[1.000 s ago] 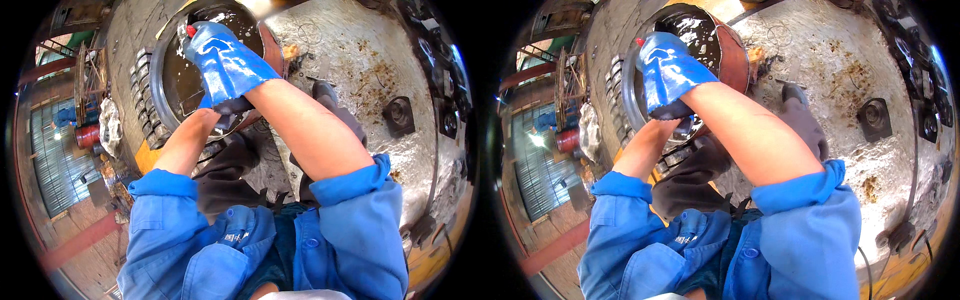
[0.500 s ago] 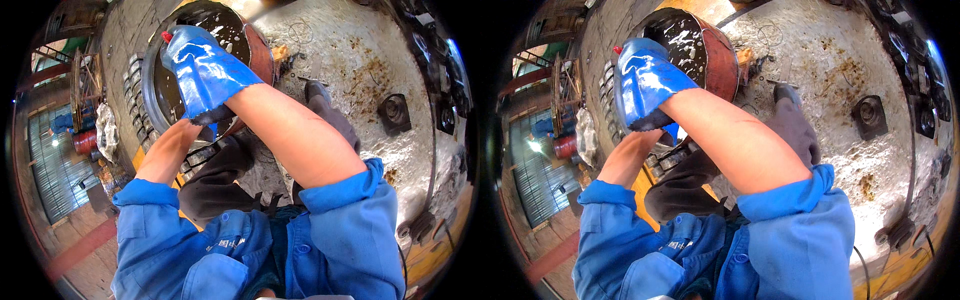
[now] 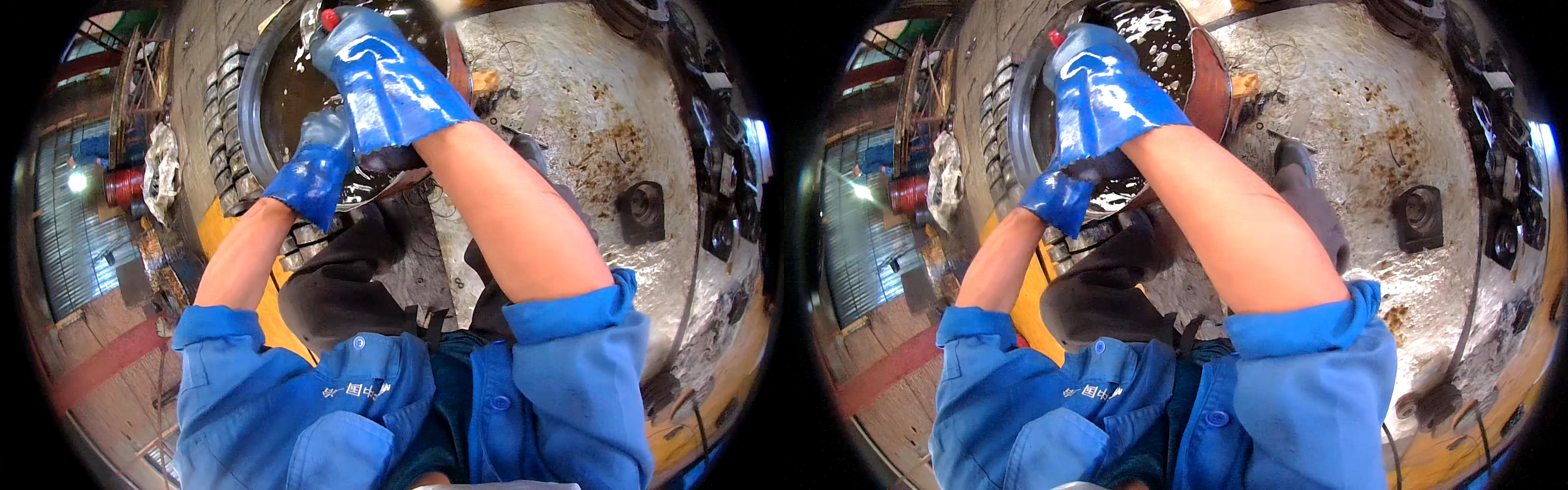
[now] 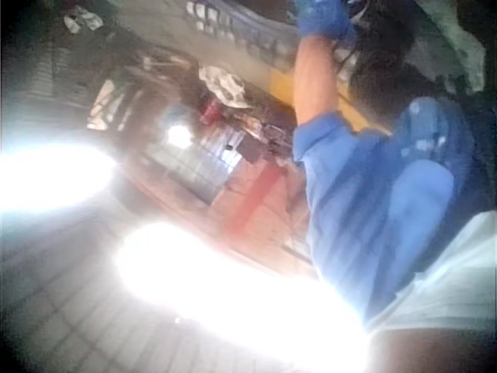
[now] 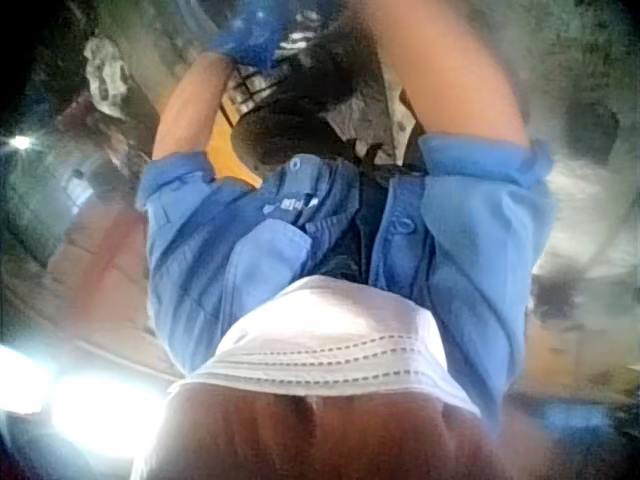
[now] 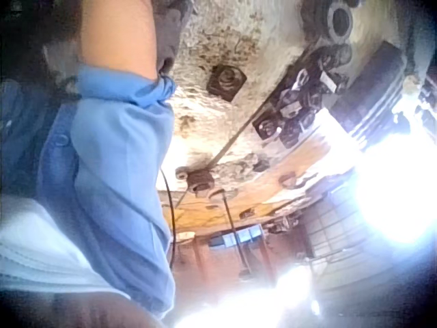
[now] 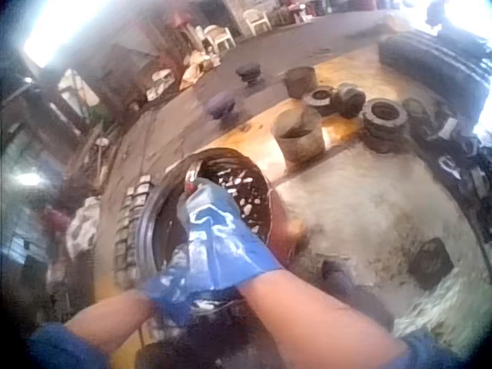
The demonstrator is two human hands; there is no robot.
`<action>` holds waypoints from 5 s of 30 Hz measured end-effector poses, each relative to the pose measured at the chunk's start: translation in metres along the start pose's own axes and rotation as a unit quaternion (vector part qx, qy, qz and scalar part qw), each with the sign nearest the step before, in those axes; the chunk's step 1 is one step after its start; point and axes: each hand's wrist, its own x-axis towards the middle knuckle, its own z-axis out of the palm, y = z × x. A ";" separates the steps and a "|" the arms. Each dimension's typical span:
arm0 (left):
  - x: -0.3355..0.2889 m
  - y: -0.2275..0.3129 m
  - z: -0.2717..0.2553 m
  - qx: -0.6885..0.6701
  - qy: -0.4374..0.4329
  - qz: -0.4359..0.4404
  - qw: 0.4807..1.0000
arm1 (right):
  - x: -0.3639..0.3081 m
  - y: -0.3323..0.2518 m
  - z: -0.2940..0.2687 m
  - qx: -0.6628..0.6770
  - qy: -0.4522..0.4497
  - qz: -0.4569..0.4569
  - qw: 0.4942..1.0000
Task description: The person cleans various metal components by dipping them into a barrel of dark liquid and scrubbing them with a brush while wearing blue protective gloves.
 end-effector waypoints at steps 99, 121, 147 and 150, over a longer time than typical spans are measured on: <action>-0.065 -0.085 0.110 -0.344 0.145 -0.243 0.895 | -0.066 0.048 0.083 -0.147 -0.286 -0.352 0.879; -0.060 -0.086 0.116 -0.323 0.169 -0.230 0.902 | -0.088 0.020 0.076 -0.124 -0.299 -0.447 0.834; -0.056 -0.087 0.113 -0.348 0.230 -0.206 0.885 | -0.025 0.081 0.070 -0.005 -0.244 -0.167 0.955; -0.042 -0.091 0.146 -0.411 0.291 -0.178 0.845 | -0.040 0.034 0.080 0.116 -0.207 -0.199 0.951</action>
